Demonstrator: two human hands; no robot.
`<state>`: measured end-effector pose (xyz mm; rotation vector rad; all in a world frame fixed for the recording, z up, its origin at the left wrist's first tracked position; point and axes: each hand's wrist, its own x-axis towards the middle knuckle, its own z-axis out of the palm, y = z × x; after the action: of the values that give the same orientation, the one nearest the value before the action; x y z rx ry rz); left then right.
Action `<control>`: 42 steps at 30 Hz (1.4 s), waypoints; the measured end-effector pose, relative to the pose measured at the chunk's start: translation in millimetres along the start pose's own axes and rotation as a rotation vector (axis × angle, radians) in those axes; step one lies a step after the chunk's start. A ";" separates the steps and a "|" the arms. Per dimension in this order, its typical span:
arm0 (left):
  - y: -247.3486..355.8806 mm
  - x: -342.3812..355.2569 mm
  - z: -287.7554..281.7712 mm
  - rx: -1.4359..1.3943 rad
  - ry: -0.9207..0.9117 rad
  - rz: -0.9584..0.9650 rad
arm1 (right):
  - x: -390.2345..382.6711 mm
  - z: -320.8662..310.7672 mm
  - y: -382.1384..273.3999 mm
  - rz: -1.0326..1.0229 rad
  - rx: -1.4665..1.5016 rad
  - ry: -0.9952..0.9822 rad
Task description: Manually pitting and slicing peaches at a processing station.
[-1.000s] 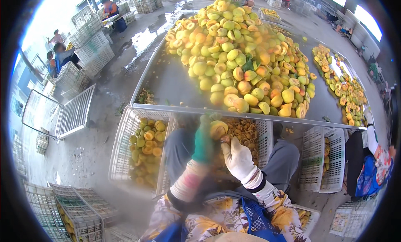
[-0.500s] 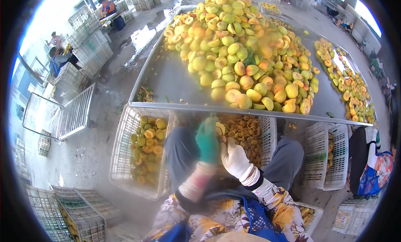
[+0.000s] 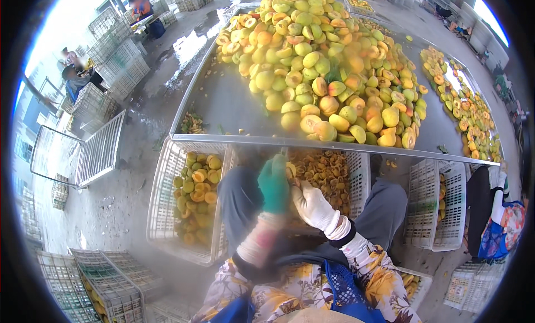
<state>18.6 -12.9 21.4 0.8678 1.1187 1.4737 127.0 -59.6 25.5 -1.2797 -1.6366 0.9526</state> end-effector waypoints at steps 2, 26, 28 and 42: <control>-0.8 -3.3 0.1 0.047 -0.031 0.013 | -2.8 -0.9 5.5 0.199 0.179 -0.103; 107.0 88.2 -171.6 1.414 -0.117 0.447 | -65.5 -33.6 82.9 0.282 -0.700 -0.241; 100.1 110.9 -151.4 1.723 -0.265 0.642 | -66.1 -20.7 98.7 0.343 -0.783 -0.371; 15.0 221.5 6.4 0.797 -0.506 -0.020 | -58.8 -21.9 106.6 0.404 0.185 -0.060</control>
<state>-22.8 205.2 28.4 1.6559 1.3092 0.6824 192.4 -94.9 -73.2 -1.4927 -1.3193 1.3634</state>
